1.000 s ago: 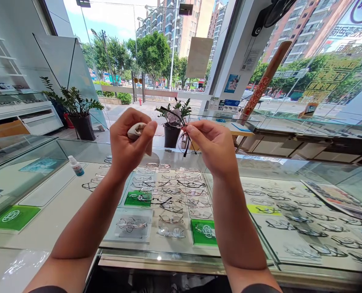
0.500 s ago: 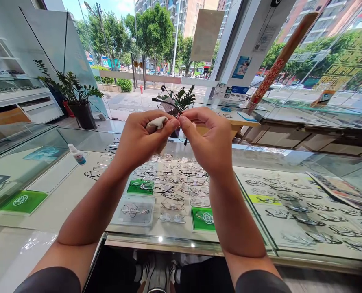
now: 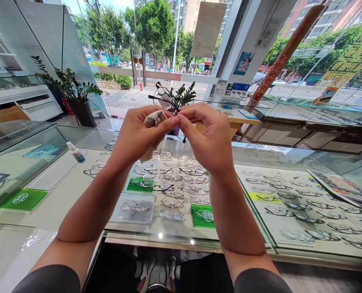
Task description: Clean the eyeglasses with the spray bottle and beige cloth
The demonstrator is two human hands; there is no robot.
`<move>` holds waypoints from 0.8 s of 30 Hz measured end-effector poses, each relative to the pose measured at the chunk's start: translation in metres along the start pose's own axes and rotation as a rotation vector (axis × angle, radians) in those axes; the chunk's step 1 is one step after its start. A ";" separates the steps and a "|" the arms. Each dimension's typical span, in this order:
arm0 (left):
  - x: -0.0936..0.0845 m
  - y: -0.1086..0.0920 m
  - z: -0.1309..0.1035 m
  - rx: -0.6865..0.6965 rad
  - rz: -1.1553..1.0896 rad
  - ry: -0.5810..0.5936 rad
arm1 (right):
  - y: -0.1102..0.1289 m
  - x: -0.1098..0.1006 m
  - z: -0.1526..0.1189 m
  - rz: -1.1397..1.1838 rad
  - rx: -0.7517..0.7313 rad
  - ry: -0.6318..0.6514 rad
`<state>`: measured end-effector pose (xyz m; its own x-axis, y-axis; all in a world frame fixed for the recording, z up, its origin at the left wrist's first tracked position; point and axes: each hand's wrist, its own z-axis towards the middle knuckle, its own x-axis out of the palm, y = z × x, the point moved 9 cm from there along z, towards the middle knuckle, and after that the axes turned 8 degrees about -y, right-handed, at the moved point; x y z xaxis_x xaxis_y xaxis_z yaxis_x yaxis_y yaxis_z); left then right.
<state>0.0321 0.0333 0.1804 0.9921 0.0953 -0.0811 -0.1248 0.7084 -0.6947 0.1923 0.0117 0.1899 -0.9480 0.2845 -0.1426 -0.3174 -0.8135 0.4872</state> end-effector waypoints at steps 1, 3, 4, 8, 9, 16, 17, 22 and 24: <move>0.000 0.000 0.000 0.000 0.003 -0.001 | 0.000 0.000 0.000 -0.010 -0.006 -0.002; 0.000 0.001 0.000 0.004 0.013 -0.006 | 0.000 0.001 0.000 -0.033 -0.014 -0.005; 0.000 0.001 0.000 0.006 0.016 -0.007 | 0.001 0.002 0.000 -0.043 -0.019 -0.007; 0.002 0.001 0.001 0.005 0.007 0.003 | 0.002 0.003 -0.001 -0.081 -0.061 -0.021; 0.002 0.001 0.001 0.002 0.006 0.003 | 0.002 0.004 -0.001 -0.095 -0.071 -0.024; 0.000 0.006 0.001 -0.023 0.032 -0.022 | 0.000 0.007 -0.003 -0.150 -0.097 -0.058; -0.001 0.006 0.002 -0.019 0.037 -0.027 | 0.000 0.007 -0.003 -0.151 -0.096 -0.060; -0.007 0.006 0.004 0.024 0.056 -0.064 | 0.002 0.011 -0.004 -0.148 -0.073 -0.030; -0.009 0.008 0.005 0.017 0.052 -0.082 | 0.003 0.014 -0.005 -0.140 -0.070 0.008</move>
<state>0.0221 0.0423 0.1791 0.9804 0.1884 -0.0576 -0.1768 0.7130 -0.6785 0.1781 0.0106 0.1847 -0.8946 0.3936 -0.2114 -0.4466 -0.7996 0.4014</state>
